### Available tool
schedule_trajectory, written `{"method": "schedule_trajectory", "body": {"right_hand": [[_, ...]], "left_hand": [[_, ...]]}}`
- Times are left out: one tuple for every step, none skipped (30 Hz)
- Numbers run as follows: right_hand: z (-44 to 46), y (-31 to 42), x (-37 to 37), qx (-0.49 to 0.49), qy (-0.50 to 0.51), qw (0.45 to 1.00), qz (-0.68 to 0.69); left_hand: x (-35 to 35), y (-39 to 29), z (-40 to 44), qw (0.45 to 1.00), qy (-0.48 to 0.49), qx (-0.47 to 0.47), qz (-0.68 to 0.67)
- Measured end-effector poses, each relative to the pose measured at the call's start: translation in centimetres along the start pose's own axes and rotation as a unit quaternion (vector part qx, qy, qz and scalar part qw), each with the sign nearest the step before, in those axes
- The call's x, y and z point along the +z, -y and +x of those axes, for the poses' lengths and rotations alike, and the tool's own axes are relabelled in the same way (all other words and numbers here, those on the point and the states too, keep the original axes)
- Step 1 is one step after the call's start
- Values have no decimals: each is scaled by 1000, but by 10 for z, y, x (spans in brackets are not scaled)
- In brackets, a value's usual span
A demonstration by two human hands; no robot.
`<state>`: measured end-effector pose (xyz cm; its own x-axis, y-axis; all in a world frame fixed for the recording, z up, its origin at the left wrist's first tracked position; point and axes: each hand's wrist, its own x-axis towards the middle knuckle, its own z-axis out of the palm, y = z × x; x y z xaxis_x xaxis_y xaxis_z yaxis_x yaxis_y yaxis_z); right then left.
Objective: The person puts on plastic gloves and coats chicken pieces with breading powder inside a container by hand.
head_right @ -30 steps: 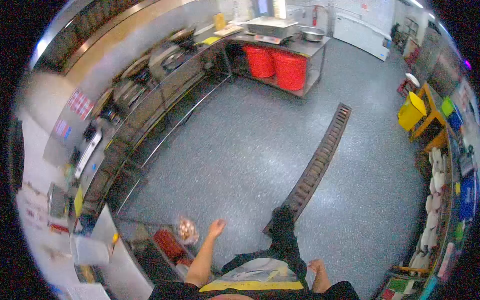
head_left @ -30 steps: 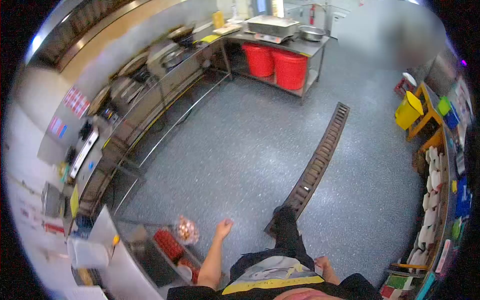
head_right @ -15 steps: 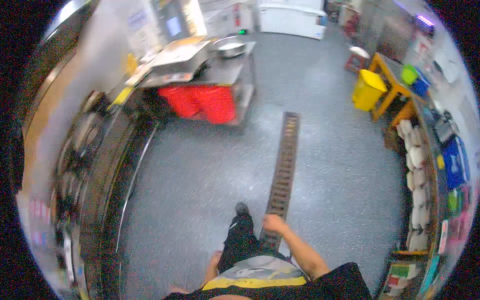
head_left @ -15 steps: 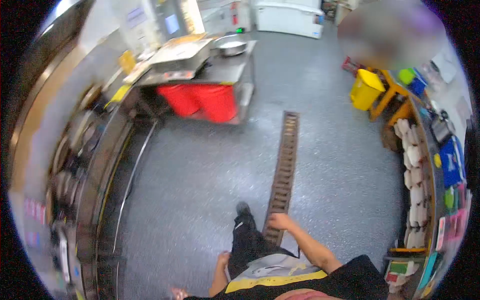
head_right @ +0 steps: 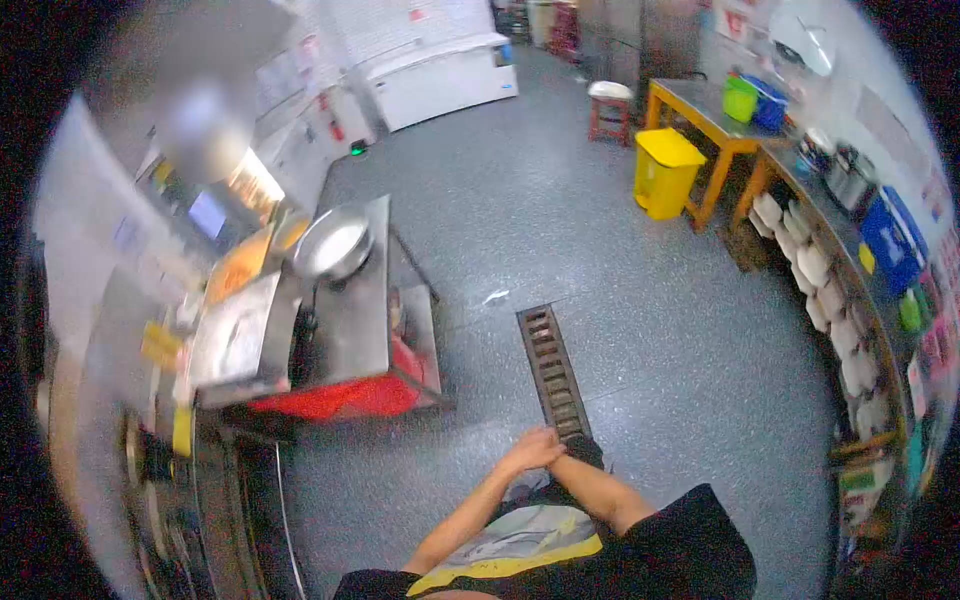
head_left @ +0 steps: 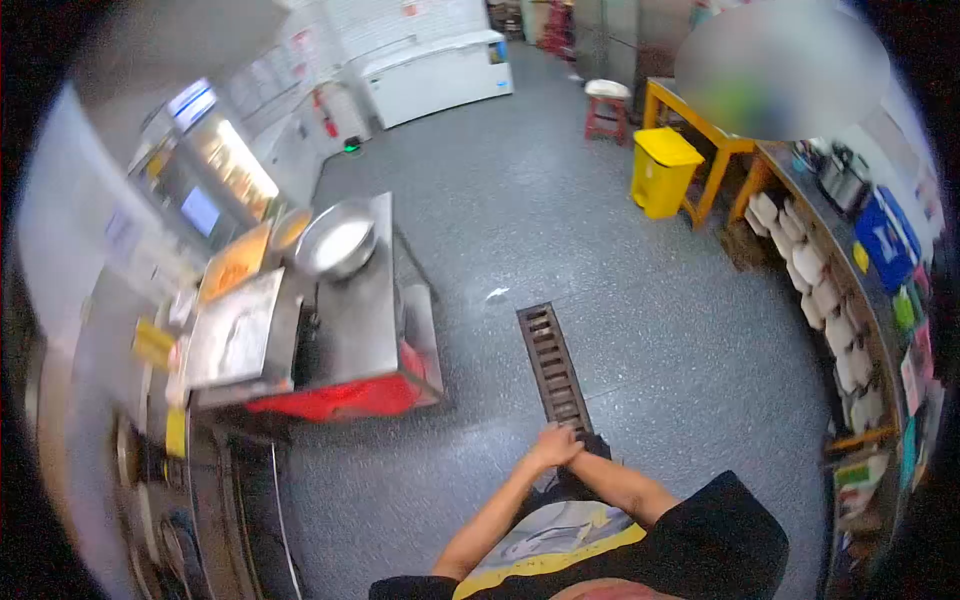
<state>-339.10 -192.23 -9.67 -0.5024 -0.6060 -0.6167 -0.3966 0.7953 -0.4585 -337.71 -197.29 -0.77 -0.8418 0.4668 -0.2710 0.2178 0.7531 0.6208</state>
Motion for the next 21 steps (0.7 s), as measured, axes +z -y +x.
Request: {"method": "schedule_trajectory", "body": {"right_hand": [[16,-20,-25,17,-18,1000,19],[31,-43,-51,36,-37,998,40],[46,-66,-78,53,-59,995,61],[58,-89,-105,68,-81,991,81],[71,-110,-131,81,-104,986,101],[83,-131,-159,88,-128,981,118],[96,-152,-187,93,-150,975,133],[110,-169,-216,94,-169,971,143],[122,-184,-254,89,-192,965,154],[137,-201,-290,83,-211,961,159],[149,-212,-328,78,-228,955,172],[160,-219,-365,70,-246,949,183],[170,-225,-398,61,-256,945,194],[180,-229,-428,52,-261,941,207],[190,-235,-457,44,-263,938,220],[201,-242,-480,37,-264,936,229],[215,-252,-504,33,-263,935,236],[231,-264,-525,27,-259,935,240],[250,-276,-546,25,-257,935,243],[268,-287,-563,23,-252,935,247],[289,-297,-584,22,-244,936,253]], "left_hand": [[-21,-12,33,998,55,13,4],[-41,-20,67,994,109,27,7],[-60,-24,101,991,128,40,15],[-72,-25,136,984,173,48,-10],[-85,-24,167,974,217,55,-33],[-86,-5,209,971,227,63,-32],[-102,6,253,967,243,75,21],[-84,49,303,974,174,98,112],[-83,77,342,984,101,63,130],[-144,59,382,967,240,-25,87],[-142,91,422,979,167,-21,112],[-194,69,430,984,141,-19,108],[-222,68,452,985,143,-28,96],[-243,70,466,992,102,-4,73],[-263,72,484,997,56,19,49],[-299,67,502,993,107,35,48],[-325,62,518,995,93,23,31],[-349,62,535,994,99,24,40],[-367,73,555,993,105,19,48],[-356,101,583,997,58,30,49],[-363,120,601,998,50,-4,29]]}}
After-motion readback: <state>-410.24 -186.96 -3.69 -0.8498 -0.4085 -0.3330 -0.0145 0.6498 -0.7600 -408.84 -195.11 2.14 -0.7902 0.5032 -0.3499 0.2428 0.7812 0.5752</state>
